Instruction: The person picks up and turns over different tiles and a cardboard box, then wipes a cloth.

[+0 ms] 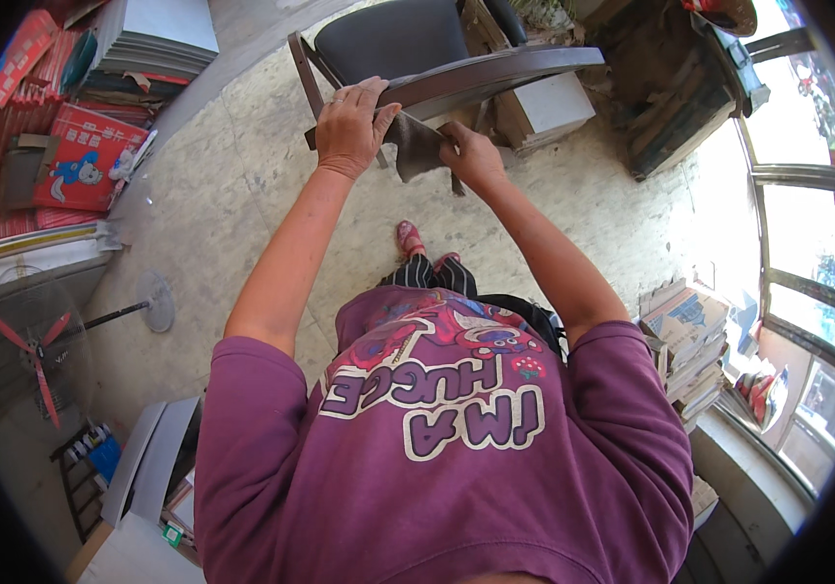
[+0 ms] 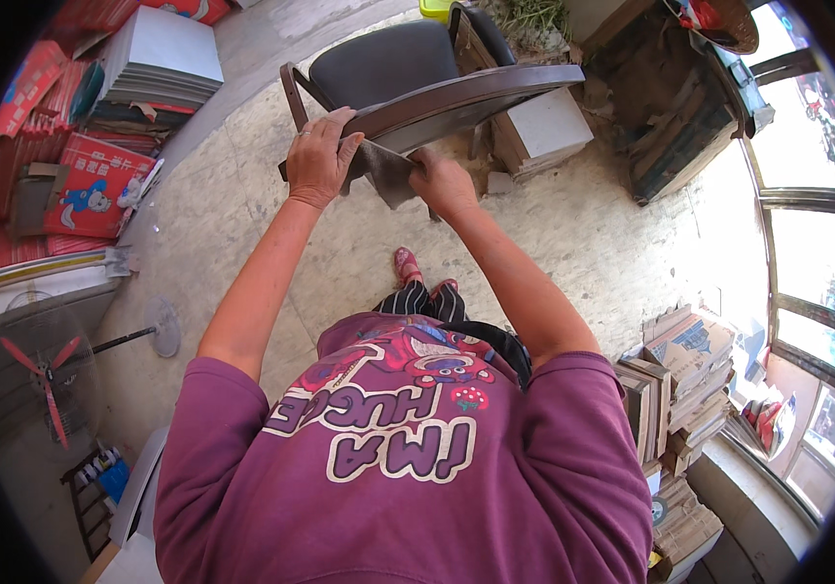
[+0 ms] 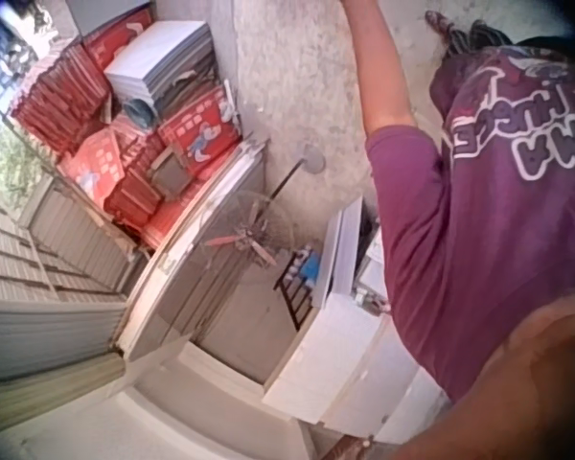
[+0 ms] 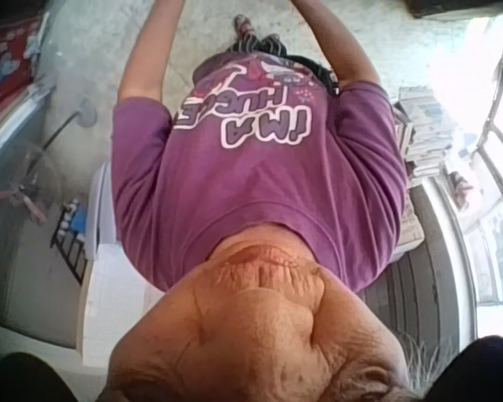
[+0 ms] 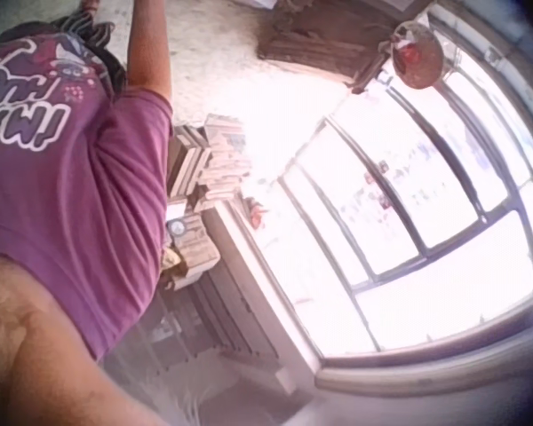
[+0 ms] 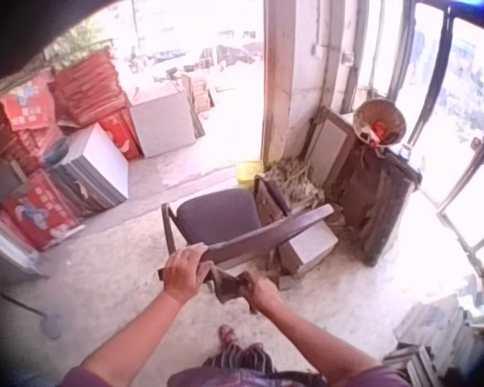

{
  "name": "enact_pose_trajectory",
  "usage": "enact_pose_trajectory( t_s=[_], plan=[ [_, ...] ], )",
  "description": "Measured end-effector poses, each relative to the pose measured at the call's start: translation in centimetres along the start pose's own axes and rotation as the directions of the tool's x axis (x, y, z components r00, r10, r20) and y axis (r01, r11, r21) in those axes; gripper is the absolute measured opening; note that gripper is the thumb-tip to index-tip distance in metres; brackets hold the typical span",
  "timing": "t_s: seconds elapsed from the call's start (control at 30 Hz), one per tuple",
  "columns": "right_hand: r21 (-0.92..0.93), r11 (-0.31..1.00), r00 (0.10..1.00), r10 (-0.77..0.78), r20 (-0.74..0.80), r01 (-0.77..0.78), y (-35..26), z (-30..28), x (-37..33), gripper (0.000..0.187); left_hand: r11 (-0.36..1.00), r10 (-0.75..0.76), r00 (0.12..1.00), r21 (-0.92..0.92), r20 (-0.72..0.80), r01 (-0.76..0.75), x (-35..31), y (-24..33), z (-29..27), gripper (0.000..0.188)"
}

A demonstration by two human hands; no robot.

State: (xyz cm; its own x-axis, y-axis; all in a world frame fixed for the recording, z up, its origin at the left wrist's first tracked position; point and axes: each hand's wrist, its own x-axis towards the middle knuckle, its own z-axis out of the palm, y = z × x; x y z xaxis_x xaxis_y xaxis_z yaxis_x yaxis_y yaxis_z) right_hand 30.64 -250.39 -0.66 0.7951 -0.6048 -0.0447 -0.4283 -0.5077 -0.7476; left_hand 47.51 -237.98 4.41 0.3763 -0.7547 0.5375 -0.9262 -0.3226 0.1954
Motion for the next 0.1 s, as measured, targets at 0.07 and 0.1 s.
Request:
enact_pose_trajectory(
  t_s=[0.07,0.1],
  plan=[
    [-0.068,0.998,0.997,0.017,0.069,-0.013,-0.2,-1.3,0.2,0.030,1.000,0.002,1.000,0.000,-0.013,-0.002,0.3,0.3,-0.3,0.039],
    [-0.089,0.996,0.994,0.017,0.103,-0.008,-0.2,-1.9,0.2,0.031,1.000,-0.001,1.000,-0.002,-0.019,0.001,0.6,0.2,-0.2,0.039]
  ],
)
